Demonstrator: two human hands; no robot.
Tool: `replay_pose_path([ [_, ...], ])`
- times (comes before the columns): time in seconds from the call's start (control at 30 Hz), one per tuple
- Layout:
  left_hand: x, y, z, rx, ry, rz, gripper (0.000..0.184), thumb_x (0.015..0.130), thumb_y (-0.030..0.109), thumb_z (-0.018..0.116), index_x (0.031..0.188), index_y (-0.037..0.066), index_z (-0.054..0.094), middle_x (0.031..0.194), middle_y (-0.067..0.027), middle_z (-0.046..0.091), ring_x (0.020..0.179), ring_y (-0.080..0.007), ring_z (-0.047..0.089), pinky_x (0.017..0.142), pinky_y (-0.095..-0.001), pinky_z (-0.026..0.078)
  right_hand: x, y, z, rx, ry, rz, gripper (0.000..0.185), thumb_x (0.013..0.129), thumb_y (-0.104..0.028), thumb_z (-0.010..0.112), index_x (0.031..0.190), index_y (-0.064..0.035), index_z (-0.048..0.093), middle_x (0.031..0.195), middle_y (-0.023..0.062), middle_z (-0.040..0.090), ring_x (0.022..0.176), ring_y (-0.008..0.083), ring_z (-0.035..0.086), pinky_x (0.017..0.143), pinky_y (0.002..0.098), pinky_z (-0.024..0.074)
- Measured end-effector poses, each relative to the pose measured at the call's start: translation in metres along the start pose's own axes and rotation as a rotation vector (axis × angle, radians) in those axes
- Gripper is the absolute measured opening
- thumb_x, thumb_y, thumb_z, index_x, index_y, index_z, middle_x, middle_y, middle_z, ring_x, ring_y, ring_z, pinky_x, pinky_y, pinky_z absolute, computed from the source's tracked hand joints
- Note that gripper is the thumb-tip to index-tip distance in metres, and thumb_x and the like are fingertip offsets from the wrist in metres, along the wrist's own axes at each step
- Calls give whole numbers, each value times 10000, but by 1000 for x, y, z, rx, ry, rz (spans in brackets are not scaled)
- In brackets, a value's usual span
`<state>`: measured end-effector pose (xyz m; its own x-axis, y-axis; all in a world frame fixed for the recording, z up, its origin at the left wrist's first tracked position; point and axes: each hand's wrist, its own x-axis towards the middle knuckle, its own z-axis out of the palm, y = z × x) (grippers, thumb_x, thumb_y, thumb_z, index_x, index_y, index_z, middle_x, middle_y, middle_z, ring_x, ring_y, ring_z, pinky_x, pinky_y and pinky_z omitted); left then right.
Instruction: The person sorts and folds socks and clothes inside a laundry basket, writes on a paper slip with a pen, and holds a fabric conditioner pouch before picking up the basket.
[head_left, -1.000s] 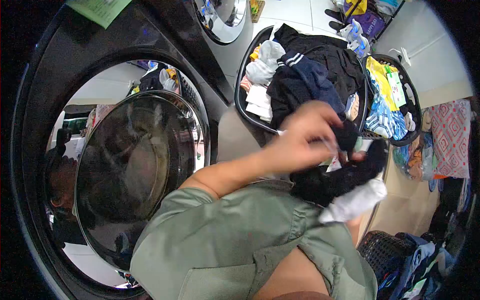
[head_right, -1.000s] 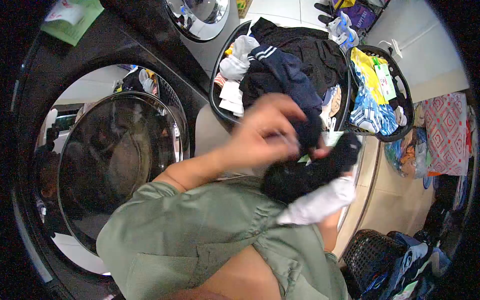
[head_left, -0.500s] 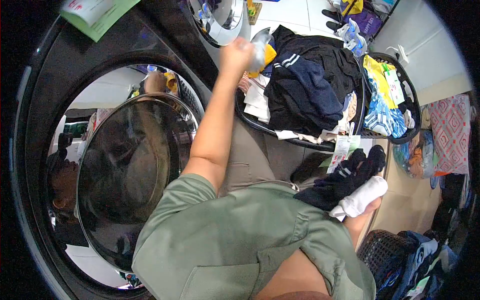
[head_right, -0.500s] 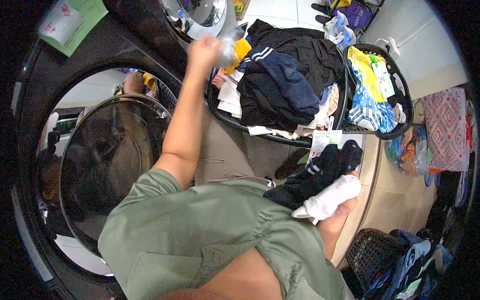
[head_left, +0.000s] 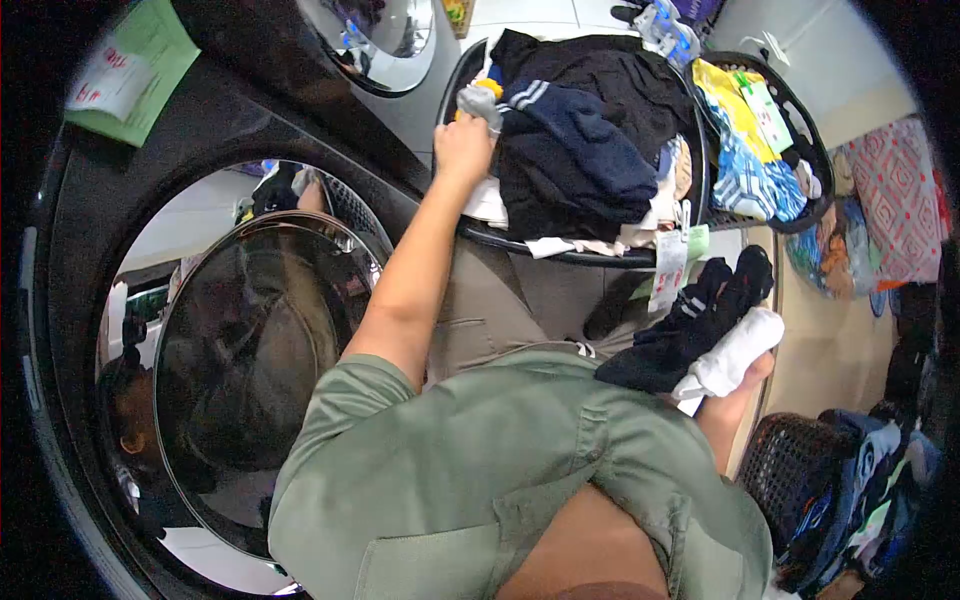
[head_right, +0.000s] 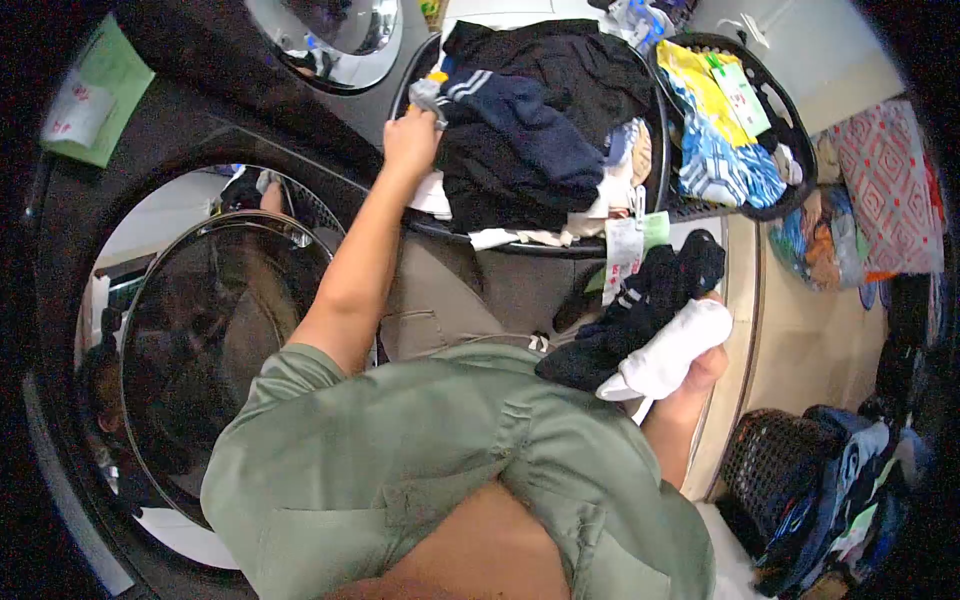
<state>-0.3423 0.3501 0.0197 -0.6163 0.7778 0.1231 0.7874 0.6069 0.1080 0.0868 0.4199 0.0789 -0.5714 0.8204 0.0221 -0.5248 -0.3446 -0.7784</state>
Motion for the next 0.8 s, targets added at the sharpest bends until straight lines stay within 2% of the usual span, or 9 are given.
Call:
replay_pose_path([
  [0.1, 32, -25, -7, -140, -250, -110, 448, 801, 444, 436, 945, 67, 630, 1014, -178, 585, 939, -338, 563, 821, -445, 422, 2, -11, 49, 26, -3, -39, 656, 654, -338, 633, 1191, -24, 425, 1034, 131, 547, 942, 224, 533, 890, 331, 401],
  [0.17, 19, 3, -55, -549, 274, -176, 534, 773, 531, 444, 961, 65, 623, 1047, -163, 577, 971, -334, 546, 827, -450, 413, -1, -11, 45, 63, 28, -70, 680, 649, -330, 650, 1208, -23, 414, 1051, 132, 549, 939, 219, 541, 879, 331, 414],
  [0.27, 9, 46, -72, -222, 38, -56, 512, 785, 496, 493, 981, 35, 599, 954, -190, 598, 923, -347, 560, 800, -381, 423, -11, -8, -4, 122, 7, -37, 683, 667, -323, 656, 1225, -23, 402, 1067, 117, 556, 926, 201, 562, 835, 325, 454],
  [0.33, 9, 57, -47, -288, 324, 223, 456, 745, 417, 609, 1014, 49, 581, 976, -148, 603, 908, -295, 574, 801, -354, 422, -14, -7, -34, 239, -165, 26, 653, 668, -284, 664, 1209, -18, 414, 1052, 100, 563, 919, 195, 568, 825, 313, 463],
  [0.4, 15, 58, -45, -676, 434, 292, 347, 752, 282, 643, 997, 44, 581, 982, -124, 605, 893, -253, 581, 776, -323, 431, -21, -5, -46, 217, -129, 4, 651, 664, -277, 667, 1204, -15, 416, 1053, 96, 561, 923, 194, 564, 832, 311, 458],
  [0.5, 15, 37, -88, -1822, 292, -158, 279, 798, 117, 558, 1038, -22, 538, 993, -126, 595, 920, -243, 571, 784, -385, 460, -27, -8, -50, 247, -116, -34, 671, 650, -286, 684, 1204, -18, 417, 1073, 98, 551, 955, 193, 551, 865, 318, 439],
  [0.53, 6, 38, -123, -2111, 312, -94, 294, 804, 112, 547, 1066, -20, 522, 976, -149, 596, 849, -270, 597, 802, -419, 474, -26, -9, -50, 285, -165, -41, 680, 640, -289, 693, 1202, -22, 418, 1077, 97, 547, 969, 193, 545, 880, 324, 428],
  [0.67, 5, -14, -149, -2065, 491, -1, 358, 875, 255, 477, 1144, 19, 496, 1118, -140, 551, 1003, -291, 546, 875, -469, 428, -30, -15, -52, 176, 13, -3, 682, 619, -274, 720, 1186, -32, 429, 1050, 87, 555, 956, 191, 549, 875, 319, 431],
  [0.8, -9, -19, -160, -2024, 490, -37, 416, 898, 344, 399, 1169, 40, 482, 1164, -124, 524, 1022, -295, 526, 868, -439, 423, -25, -16, -58, 247, -113, 14, 670, 613, -238, 730, 1176, -33, 432, 1020, 77, 564, 912, 188, 566, 826, 306, 461],
])
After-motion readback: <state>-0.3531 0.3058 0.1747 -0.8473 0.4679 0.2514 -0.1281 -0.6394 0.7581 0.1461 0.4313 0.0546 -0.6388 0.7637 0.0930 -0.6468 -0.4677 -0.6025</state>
